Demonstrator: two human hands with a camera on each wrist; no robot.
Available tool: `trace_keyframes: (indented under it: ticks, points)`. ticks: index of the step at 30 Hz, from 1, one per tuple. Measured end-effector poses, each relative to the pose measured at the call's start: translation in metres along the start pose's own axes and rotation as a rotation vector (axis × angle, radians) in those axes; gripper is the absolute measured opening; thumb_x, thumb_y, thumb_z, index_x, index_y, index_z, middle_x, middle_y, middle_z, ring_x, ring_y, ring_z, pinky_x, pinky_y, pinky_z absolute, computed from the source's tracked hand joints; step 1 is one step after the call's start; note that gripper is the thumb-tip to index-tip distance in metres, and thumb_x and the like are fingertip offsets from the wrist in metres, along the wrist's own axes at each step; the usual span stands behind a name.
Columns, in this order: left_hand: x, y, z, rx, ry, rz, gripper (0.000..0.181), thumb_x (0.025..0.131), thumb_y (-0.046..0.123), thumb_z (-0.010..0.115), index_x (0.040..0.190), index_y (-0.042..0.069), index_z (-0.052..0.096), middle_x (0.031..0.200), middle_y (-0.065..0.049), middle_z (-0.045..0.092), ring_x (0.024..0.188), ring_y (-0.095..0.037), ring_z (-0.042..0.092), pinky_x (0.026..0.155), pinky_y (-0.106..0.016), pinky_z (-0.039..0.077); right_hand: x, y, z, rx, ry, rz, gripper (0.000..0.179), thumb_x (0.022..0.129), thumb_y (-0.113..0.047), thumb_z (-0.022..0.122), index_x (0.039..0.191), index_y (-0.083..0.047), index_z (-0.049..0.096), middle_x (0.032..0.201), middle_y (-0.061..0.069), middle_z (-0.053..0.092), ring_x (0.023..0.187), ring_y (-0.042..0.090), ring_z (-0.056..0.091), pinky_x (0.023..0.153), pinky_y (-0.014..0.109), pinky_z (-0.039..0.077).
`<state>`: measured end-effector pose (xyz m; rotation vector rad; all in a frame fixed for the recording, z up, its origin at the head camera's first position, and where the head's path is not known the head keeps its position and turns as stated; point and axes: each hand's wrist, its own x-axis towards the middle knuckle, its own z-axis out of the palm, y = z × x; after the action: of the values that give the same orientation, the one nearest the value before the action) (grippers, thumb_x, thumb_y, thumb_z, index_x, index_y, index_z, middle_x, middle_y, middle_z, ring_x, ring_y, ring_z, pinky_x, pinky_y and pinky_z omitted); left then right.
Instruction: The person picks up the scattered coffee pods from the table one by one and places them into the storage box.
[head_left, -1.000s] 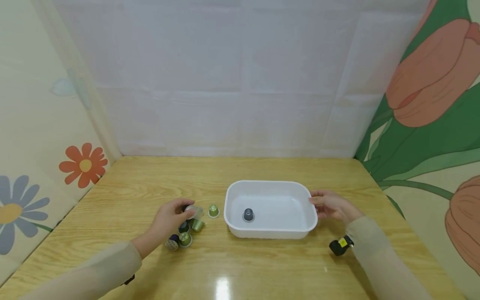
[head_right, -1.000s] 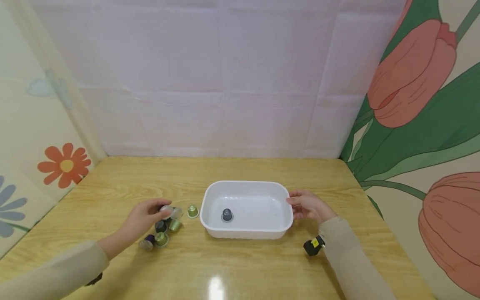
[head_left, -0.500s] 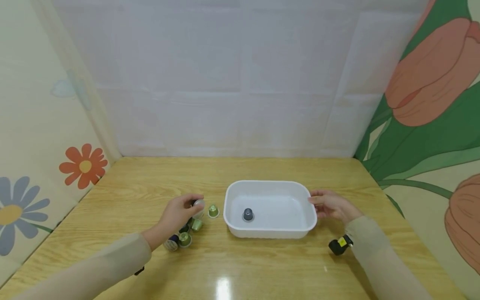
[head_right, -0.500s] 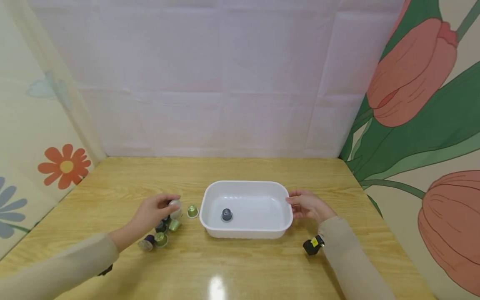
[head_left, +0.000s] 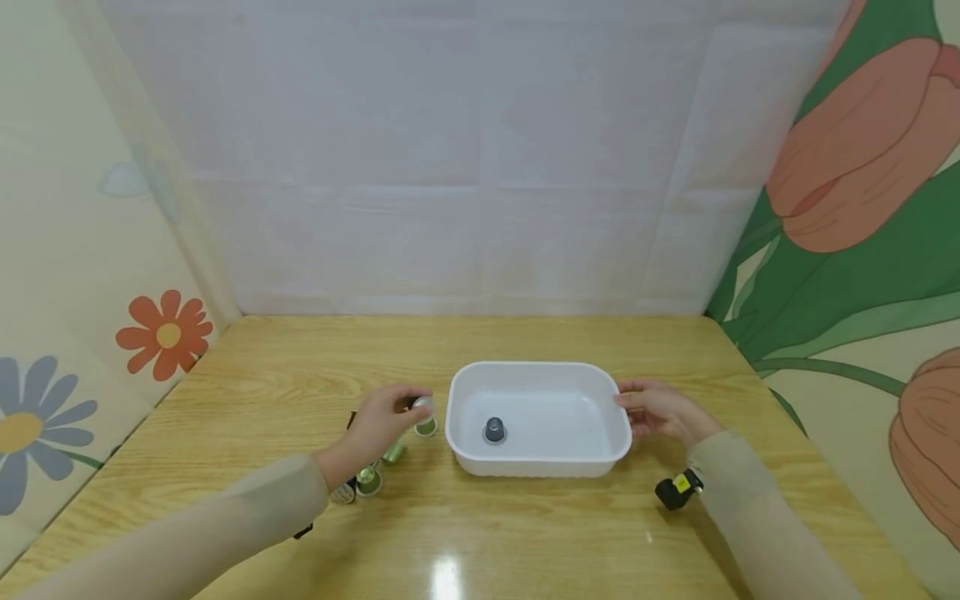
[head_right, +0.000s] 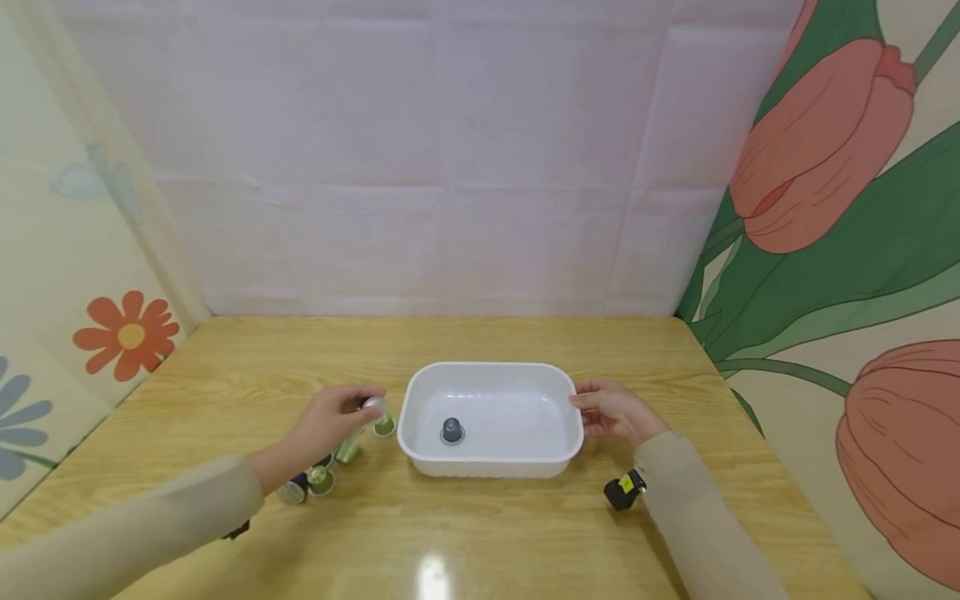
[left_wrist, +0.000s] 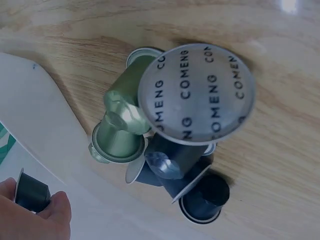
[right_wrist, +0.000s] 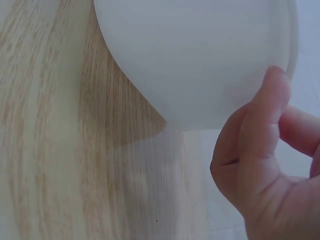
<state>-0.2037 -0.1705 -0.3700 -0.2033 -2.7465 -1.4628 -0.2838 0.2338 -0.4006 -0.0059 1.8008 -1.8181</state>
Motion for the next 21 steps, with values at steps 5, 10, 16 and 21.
trace_keyframes:
  ticks: [5, 10, 16, 21]
  points:
    - [0.005, 0.003, 0.007, -0.016, -0.004, -0.012, 0.030, 0.095, 0.006, 0.068, 0.121, -0.008, 0.065, 0.121, -0.023, 0.067, 0.111, -0.035, 0.065, 0.091, -0.039, 0.058, 0.000, 0.001, 0.000, 0.007, 0.003, 0.004, 0.012, 0.101, -0.004, 0.051, 0.109, -0.008, 0.058, 0.082, -0.001, 0.063, 0.073, 0.010, 0.062, 0.064, 0.024, 0.058]
    - [0.011, 0.003, 0.012, -0.006, 0.000, -0.009, 0.029, 0.095, 0.007, 0.068, 0.120, -0.007, 0.066, 0.120, -0.022, 0.068, 0.109, -0.034, 0.066, 0.089, -0.039, 0.059, 0.001, 0.001, -0.001, -0.004, 0.013, 0.006, 0.013, 0.102, -0.004, 0.050, 0.113, -0.005, 0.055, 0.083, -0.001, 0.063, 0.073, 0.010, 0.062, 0.064, 0.024, 0.059]
    - [0.018, 0.002, 0.018, -0.005, 0.019, -0.020, 0.026, 0.094, 0.006, 0.069, 0.118, -0.005, 0.068, 0.118, -0.020, 0.070, 0.108, -0.032, 0.066, 0.089, -0.039, 0.058, 0.003, 0.001, 0.000, -0.008, 0.023, 0.010, 0.014, 0.101, -0.004, 0.050, 0.115, -0.003, 0.054, 0.084, 0.000, 0.063, 0.073, 0.010, 0.062, 0.065, 0.025, 0.059]
    - [0.023, 0.005, 0.023, -0.036, -0.014, -0.031, 0.029, 0.095, 0.008, 0.069, 0.121, -0.004, 0.068, 0.127, -0.019, 0.067, 0.118, -0.036, 0.062, 0.100, -0.045, 0.053, 0.002, 0.001, 0.000, -0.005, 0.022, 0.011, 0.014, 0.101, -0.004, 0.051, 0.115, -0.004, 0.054, 0.085, 0.000, 0.062, 0.074, 0.010, 0.062, 0.065, 0.025, 0.059]
